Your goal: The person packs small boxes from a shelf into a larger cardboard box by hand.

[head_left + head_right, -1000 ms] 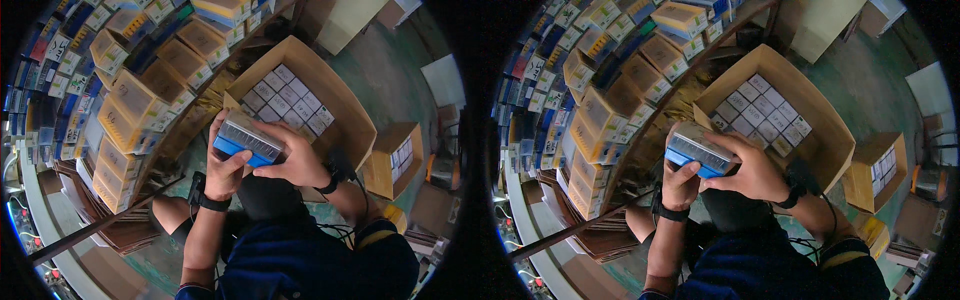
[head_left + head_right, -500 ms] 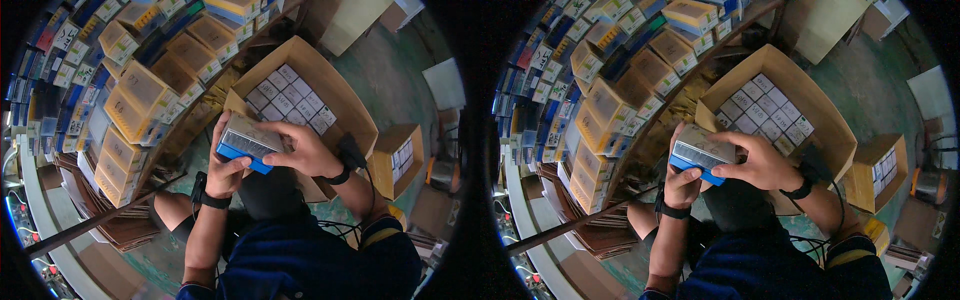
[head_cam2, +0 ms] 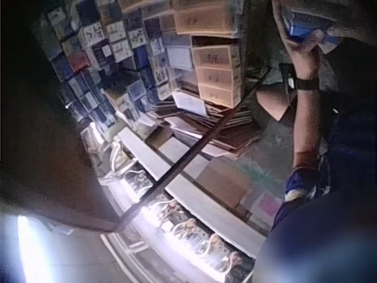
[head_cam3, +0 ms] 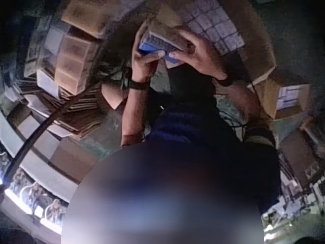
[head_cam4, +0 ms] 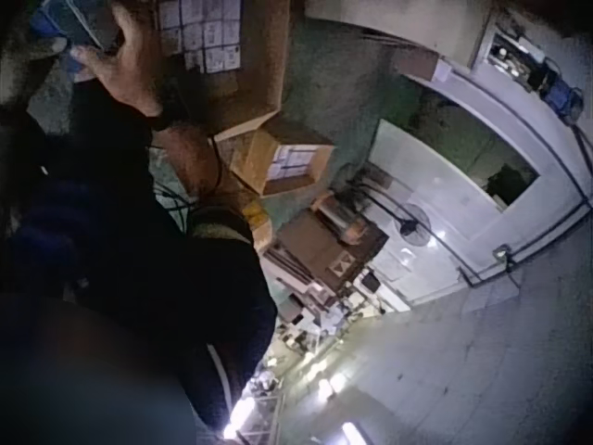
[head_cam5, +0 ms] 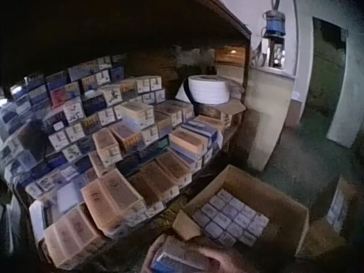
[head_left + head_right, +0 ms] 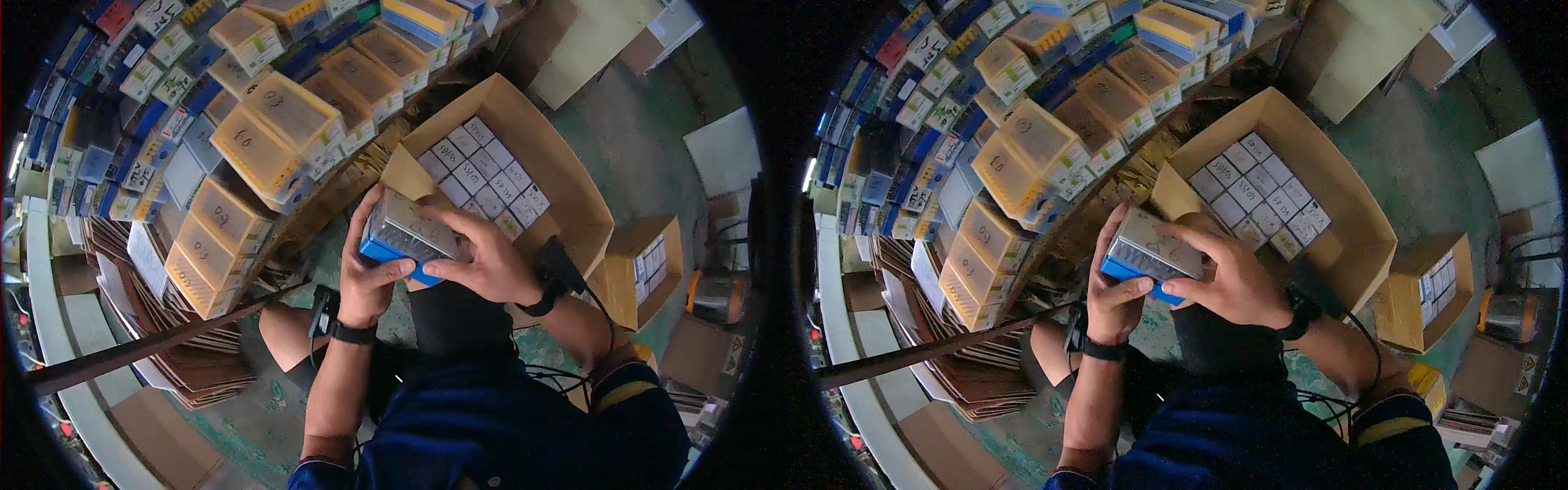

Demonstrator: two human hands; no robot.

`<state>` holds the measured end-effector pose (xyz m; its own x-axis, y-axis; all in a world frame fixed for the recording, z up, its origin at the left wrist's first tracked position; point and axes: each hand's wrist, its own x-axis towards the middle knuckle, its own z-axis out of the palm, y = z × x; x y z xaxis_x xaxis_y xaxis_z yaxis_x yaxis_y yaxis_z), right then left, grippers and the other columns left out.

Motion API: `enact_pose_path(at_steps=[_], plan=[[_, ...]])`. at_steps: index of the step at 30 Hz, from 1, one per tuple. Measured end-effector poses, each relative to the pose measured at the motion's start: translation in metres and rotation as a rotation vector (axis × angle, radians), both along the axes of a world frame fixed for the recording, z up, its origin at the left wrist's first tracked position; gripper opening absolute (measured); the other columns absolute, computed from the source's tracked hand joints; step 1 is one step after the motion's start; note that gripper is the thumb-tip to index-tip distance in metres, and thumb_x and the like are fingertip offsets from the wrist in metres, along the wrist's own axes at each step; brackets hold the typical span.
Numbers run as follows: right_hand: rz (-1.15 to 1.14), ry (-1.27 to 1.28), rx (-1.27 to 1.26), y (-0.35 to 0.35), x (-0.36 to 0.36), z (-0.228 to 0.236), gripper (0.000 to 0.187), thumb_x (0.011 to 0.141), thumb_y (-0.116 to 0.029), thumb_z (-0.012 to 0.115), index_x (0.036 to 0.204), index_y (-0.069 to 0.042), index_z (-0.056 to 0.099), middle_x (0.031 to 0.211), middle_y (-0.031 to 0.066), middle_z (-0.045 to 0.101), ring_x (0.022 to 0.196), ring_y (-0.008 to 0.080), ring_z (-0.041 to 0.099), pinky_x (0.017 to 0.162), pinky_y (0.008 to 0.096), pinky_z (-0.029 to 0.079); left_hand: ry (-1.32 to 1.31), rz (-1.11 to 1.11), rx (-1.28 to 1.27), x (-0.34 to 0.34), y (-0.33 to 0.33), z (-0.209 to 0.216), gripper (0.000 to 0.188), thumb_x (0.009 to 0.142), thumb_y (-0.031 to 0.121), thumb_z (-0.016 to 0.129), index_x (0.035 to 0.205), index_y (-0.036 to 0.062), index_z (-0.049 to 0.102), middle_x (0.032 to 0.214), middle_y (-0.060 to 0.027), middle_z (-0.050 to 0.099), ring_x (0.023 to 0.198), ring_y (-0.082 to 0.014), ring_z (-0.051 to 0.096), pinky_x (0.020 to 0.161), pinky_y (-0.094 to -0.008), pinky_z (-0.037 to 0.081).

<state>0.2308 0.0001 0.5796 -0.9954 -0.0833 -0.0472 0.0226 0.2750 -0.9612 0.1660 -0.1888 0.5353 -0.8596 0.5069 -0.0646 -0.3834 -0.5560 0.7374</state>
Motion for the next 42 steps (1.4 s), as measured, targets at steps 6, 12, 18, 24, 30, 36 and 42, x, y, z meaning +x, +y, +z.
enact_pose_path(at_steps=[6, 12, 18, 24, 30, 36, 42], plan=[[0.207, 0.309, 0.427, -0.009, -0.009, 0.014, 0.067, 0.085, -0.023, 0.081, 0.144, -0.004, 0.055, 0.101, 0.0092, 0.063, 0.104, 0.0221, 0.062, 0.08, 0.0301, 0.056, -0.066, 0.009, 0.106, 0.012, -0.046, 0.003, 0.106, 0.07, 0.008, 0.089, 0.158, 0.0047, 0.03, 0.142, -0.0095, 0.053, 0.131, -0.0234, 0.052, 0.114, -0.0382, 0.039], [0.128, -0.042, -0.105, -0.047, -0.004, 0.021, 0.057, 0.096, -0.039, 0.061, 0.136, 0.002, 0.06, 0.09, 0.0015, 0.05, 0.084, 0.0118, 0.045, 0.073, 0.0275, 0.034, -0.148, -0.073, 0.259, 0.016, -0.086, -0.008, 0.107, 0.069, 0.005, 0.083, 0.159, 0.0032, 0.025, 0.14, -0.0111, 0.055, 0.133, -0.0259, 0.053, 0.115, -0.0394, 0.038], [0.173, -0.287, -0.094, -0.075, -0.002, 0.041, 0.058, 0.101, -0.023, 0.065, 0.149, 0.003, 0.044, 0.13, 0.01, 0.062, 0.118, 0.014, 0.058, 0.094, 0.0265, 0.05, -0.168, 0.025, 0.299, 0.028, -0.101, -0.007, 0.103, 0.072, 0.005, 0.082, 0.159, 0.0047, 0.026, 0.141, -0.0117, 0.054, 0.131, -0.0268, 0.053, 0.115, -0.0411, 0.039], [0.212, -0.148, -0.131, -0.088, 0.009, 0.021, 0.064, 0.096, -0.013, 0.07, 0.148, 0.008, 0.041, 0.133, 0.0149, 0.059, 0.122, 0.0174, 0.057, 0.099, 0.0318, 0.05, -0.128, 0.095, 0.267, 0.031, -0.1, -0.007, 0.093, 0.074, 0.003, 0.083, 0.153, 0.0035, 0.035, 0.139, -0.0113, 0.055, 0.129, -0.0247, 0.055, 0.112, -0.04, 0.042], [0.216, -0.078, -0.091, -0.093, 0.01, 0.021, 0.069, 0.092, -0.005, 0.073, 0.15, 0.009, 0.037, 0.136, 0.0142, 0.055, 0.123, 0.0189, 0.057, 0.103, 0.0318, 0.049, -0.131, 0.144, 0.258, 0.031, -0.096, -0.002, 0.088, 0.075, 0.003, 0.085, 0.15, 0.0028, 0.039, 0.136, -0.0099, 0.057, 0.124, -0.0224, 0.057, 0.108, -0.0381, 0.045], [0.107, -0.144, -0.22, -0.093, 0.01, 0.01, 0.074, 0.086, -0.006, 0.078, 0.147, 0.009, 0.039, 0.134, 0.0141, 0.055, 0.124, 0.0188, 0.056, 0.106, 0.0328, 0.048, -0.167, 0.135, 0.205, 0.028, -0.086, -0.005, 0.089, 0.076, 0.004, 0.083, 0.152, 0.0059, 0.036, 0.131, -0.0082, 0.057, 0.122, -0.0218, 0.057, 0.107, -0.0386, 0.046], [0.093, -0.066, -0.155, -0.087, 0.006, 0.009, 0.075, 0.085, -0.013, 0.081, 0.147, 0.005, 0.043, 0.134, 0.0154, 0.058, 0.12, 0.0178, 0.06, 0.098, 0.0313, 0.053, -0.108, 0.061, 0.247, 0.019, -0.081, -0.004, 0.096, 0.073, 0.003, 0.082, 0.155, 0.0104, 0.03, 0.137, -0.0068, 0.051, 0.126, -0.0221, 0.053, 0.109, -0.0395, 0.044]])
